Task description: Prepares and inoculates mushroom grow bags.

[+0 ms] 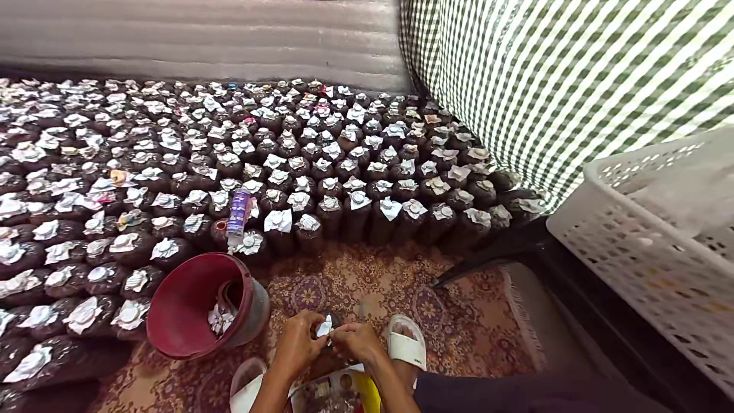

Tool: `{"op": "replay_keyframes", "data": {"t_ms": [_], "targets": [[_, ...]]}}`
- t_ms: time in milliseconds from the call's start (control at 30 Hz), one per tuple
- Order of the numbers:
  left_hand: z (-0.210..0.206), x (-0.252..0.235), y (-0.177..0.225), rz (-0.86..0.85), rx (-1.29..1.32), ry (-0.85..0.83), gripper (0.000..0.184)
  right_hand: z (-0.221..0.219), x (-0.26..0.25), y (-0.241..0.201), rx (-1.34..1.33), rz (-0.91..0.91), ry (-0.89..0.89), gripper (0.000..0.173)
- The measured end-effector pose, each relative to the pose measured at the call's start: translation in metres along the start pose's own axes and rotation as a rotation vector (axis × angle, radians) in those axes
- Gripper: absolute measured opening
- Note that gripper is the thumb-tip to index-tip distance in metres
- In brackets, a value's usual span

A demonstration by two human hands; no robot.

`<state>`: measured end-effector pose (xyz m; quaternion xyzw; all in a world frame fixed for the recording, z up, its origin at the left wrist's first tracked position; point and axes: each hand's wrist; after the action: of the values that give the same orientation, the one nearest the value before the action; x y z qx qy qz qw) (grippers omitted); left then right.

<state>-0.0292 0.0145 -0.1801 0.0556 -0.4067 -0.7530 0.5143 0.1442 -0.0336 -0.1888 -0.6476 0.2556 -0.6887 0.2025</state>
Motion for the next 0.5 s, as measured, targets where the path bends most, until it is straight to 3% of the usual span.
{"op": "replay_keyframes", "data": {"t_ms": [167,333,500], "targets": [[0.001,0.004,0.007,0.007,-0.034,0.000,0.036,-0.006,-0.009,0.000,0.106,0.056,0.067,0.017],[-0.009,0.009,0.009,0.005,-0.049,0.082,0.037,-0.012,-0.009,-0.007,0.352,0.089,0.171,0.027],[-0.031,0.022,0.016,-0.123,-0.220,0.370,0.023,-0.011,-0.001,-0.015,0.173,0.050,0.083,0.027]]}}
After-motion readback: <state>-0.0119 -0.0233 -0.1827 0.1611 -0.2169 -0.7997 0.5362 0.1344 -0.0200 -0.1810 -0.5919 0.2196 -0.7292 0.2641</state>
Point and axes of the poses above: each hand's wrist, its own x-axis away from the middle knuckle, its own z-axis out of the back of the hand, y = z × x, and after that the axes turned 1 degree about -y, right-handed
